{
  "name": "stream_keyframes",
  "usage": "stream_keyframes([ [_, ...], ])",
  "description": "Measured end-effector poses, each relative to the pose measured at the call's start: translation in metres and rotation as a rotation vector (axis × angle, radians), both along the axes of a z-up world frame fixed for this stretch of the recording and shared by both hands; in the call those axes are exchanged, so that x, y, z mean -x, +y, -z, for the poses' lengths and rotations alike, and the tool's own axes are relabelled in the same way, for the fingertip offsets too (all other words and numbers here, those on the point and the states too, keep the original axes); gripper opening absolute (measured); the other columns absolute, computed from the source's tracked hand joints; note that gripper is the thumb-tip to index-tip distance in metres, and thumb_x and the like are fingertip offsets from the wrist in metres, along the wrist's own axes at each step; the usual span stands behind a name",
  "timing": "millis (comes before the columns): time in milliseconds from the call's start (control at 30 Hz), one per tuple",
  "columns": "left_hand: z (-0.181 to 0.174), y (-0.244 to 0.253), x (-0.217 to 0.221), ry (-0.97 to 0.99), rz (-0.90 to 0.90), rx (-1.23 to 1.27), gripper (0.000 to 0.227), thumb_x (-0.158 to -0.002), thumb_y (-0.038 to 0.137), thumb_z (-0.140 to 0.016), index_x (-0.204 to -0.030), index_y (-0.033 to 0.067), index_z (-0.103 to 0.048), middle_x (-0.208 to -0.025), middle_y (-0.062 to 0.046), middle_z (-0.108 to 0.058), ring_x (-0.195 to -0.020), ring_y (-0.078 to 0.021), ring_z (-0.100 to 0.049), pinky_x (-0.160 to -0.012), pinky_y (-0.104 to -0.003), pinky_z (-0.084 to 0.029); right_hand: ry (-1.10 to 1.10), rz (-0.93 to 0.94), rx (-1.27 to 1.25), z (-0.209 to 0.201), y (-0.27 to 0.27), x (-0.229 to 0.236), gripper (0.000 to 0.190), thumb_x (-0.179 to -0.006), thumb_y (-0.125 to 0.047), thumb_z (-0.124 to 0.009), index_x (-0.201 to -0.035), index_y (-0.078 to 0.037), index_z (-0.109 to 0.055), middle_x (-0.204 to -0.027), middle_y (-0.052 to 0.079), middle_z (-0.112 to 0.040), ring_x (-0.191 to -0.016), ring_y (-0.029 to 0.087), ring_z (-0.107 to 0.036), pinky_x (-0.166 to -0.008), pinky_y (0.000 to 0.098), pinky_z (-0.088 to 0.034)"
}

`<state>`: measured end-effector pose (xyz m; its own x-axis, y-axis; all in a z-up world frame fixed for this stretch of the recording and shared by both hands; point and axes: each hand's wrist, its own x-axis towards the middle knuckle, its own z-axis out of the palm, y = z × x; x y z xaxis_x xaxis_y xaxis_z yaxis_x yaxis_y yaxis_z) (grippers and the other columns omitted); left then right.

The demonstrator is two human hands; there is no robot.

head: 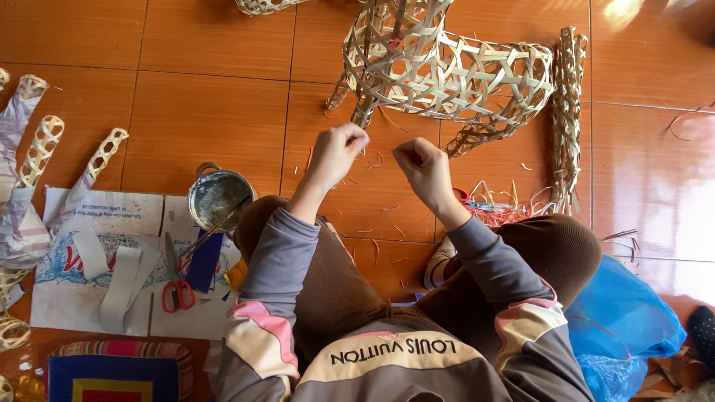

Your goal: Assembling a decorative horse structure by tying bamboo strips together with red string.

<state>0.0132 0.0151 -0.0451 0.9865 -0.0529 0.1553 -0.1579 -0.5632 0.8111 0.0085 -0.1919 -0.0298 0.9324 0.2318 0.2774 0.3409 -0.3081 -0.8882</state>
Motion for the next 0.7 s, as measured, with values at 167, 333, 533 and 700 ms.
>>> stream_keyframes([
  [167,0.022,0.008,-0.040,0.138,-0.162,-0.084,0.040,-0.088,0.011,-0.075,-0.123,-0.0016,-0.060,-0.112,-0.024,-0.065,-0.109,-0.0380,-0.062,-0.092,-0.048,-0.052,0.144,0.040,-0.086,0.005,-0.010,-0.004,0.004,-0.089,-0.001,-0.069,-0.092,-0.001,-0.072,-0.066,0.011,-0.062,-0.064,0.010,-0.053,-0.052,0.0271,-0.044],
  [333,0.045,-0.004,-0.052,0.165,-0.087,-0.104,0.035,-0.085,0.023,-0.077,-0.109,0.0016,-0.065,-0.097,-0.020,-0.072,-0.096,-0.0412,-0.070,-0.082,-0.052,-0.056,0.185,0.064,-0.132,0.006,-0.019,-0.006,0.003,-0.087,-0.001,-0.070,-0.089,-0.003,-0.072,-0.065,0.008,-0.062,-0.065,0.008,-0.052,-0.052,0.0244,-0.042],
  [533,0.010,-0.046,-0.022,0.193,-0.138,-0.057,0.029,-0.085,0.026,-0.076,-0.101,0.0049,-0.066,-0.087,-0.018,-0.074,-0.088,-0.0397,-0.072,-0.078,-0.050,-0.058,0.237,0.089,-0.193,0.008,-0.031,-0.010,0.003,-0.089,-0.003,-0.072,-0.087,-0.005,-0.071,-0.066,0.006,-0.060,-0.066,0.007,-0.050,-0.054,0.0211,-0.039],
  [700,0.017,-0.056,-0.015,0.220,-0.142,-0.058,0.035,-0.085,0.027,-0.076,-0.106,0.0021,-0.064,-0.091,-0.020,-0.073,-0.088,-0.0383,-0.073,-0.076,-0.048,-0.059,0.259,0.125,-0.248,0.007,-0.027,-0.004,0.002,-0.088,-0.003,-0.072,-0.086,-0.004,-0.070,-0.068,0.005,-0.062,-0.067,0.007,-0.050,-0.055,0.0202,-0.039],
])
